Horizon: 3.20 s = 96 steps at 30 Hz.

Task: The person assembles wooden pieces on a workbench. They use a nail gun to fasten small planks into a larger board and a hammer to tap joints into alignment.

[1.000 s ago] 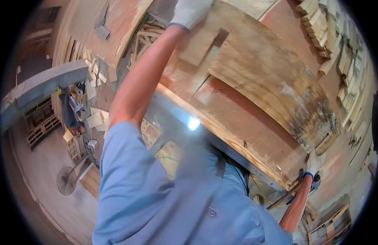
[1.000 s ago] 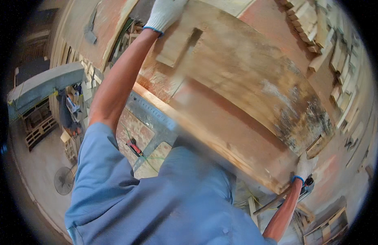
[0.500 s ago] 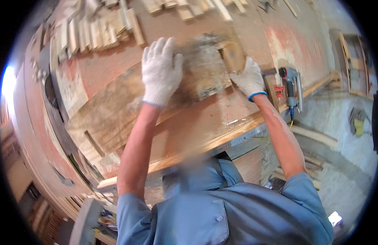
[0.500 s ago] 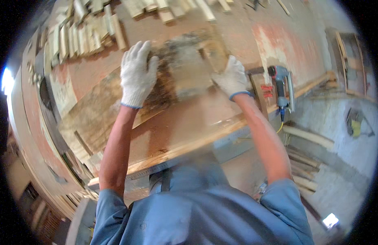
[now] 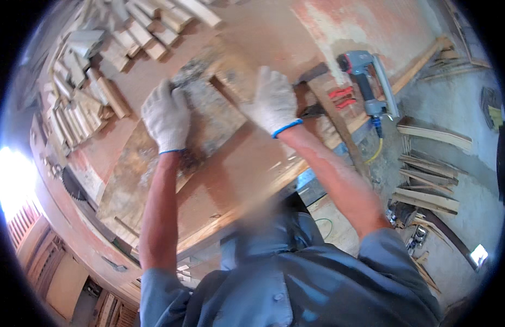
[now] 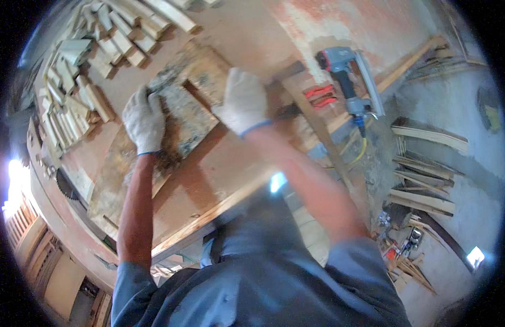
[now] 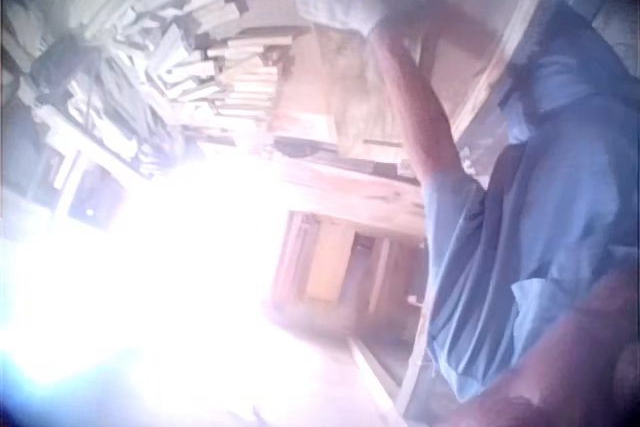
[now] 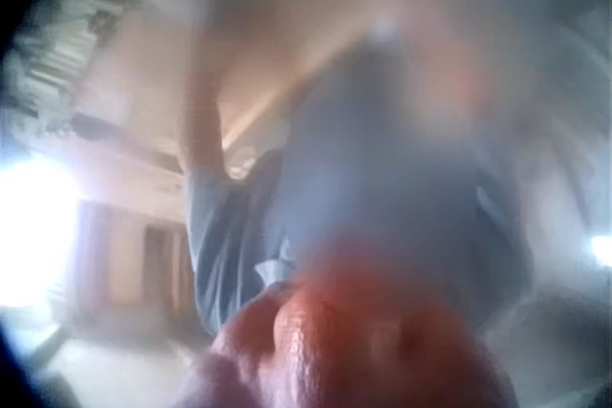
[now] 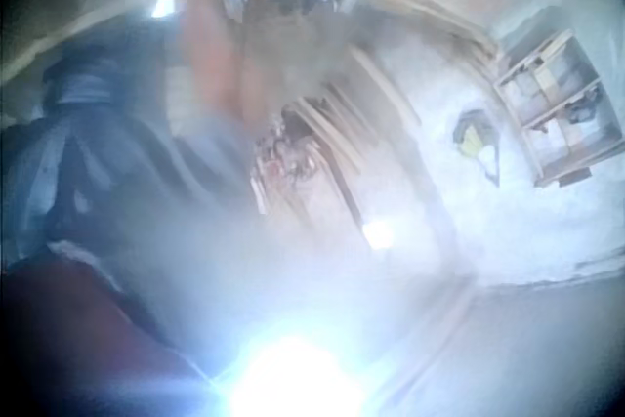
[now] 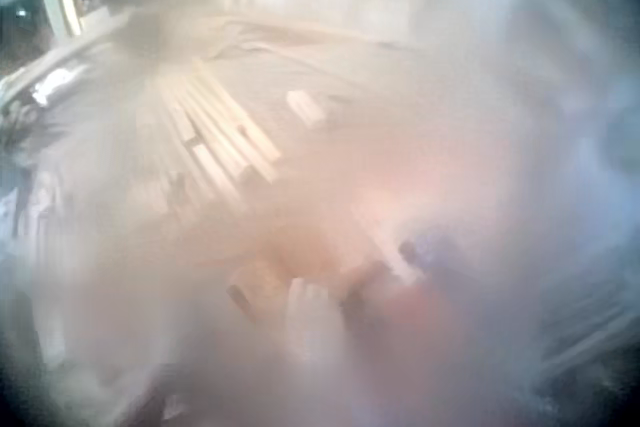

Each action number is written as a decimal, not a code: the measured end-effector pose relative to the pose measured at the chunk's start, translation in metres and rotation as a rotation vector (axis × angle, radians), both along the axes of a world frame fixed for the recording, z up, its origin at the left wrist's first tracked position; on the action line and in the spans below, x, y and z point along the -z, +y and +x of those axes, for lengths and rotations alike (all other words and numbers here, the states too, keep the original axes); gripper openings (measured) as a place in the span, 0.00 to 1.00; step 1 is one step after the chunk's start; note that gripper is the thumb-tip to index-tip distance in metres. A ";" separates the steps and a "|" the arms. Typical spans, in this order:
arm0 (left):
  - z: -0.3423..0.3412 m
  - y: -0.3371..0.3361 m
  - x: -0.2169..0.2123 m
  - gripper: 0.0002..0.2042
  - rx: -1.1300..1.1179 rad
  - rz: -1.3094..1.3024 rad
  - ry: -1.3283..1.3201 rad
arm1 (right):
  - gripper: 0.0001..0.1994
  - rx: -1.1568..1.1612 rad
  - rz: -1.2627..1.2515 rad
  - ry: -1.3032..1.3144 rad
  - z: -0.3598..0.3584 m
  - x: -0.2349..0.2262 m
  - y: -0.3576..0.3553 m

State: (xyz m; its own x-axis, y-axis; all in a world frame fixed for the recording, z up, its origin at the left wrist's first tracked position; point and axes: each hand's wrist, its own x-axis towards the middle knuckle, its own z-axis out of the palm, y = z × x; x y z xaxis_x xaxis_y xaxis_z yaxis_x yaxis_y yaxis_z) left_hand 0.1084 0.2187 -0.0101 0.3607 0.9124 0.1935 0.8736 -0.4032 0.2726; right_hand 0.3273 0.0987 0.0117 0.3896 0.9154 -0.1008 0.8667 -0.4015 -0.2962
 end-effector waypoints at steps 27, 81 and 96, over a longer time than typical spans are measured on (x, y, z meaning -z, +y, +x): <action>-0.002 0.000 0.004 0.14 -0.046 0.043 -0.039 | 0.23 0.296 -0.250 -0.218 0.239 -0.045 -0.110; -0.005 -0.001 -0.004 0.15 -0.040 -0.040 -0.116 | 0.12 0.106 -0.439 0.887 0.076 -0.121 0.102; 0.000 -0.001 0.004 0.16 -0.051 0.053 -0.096 | 0.11 0.244 -0.479 0.947 0.098 -0.134 0.031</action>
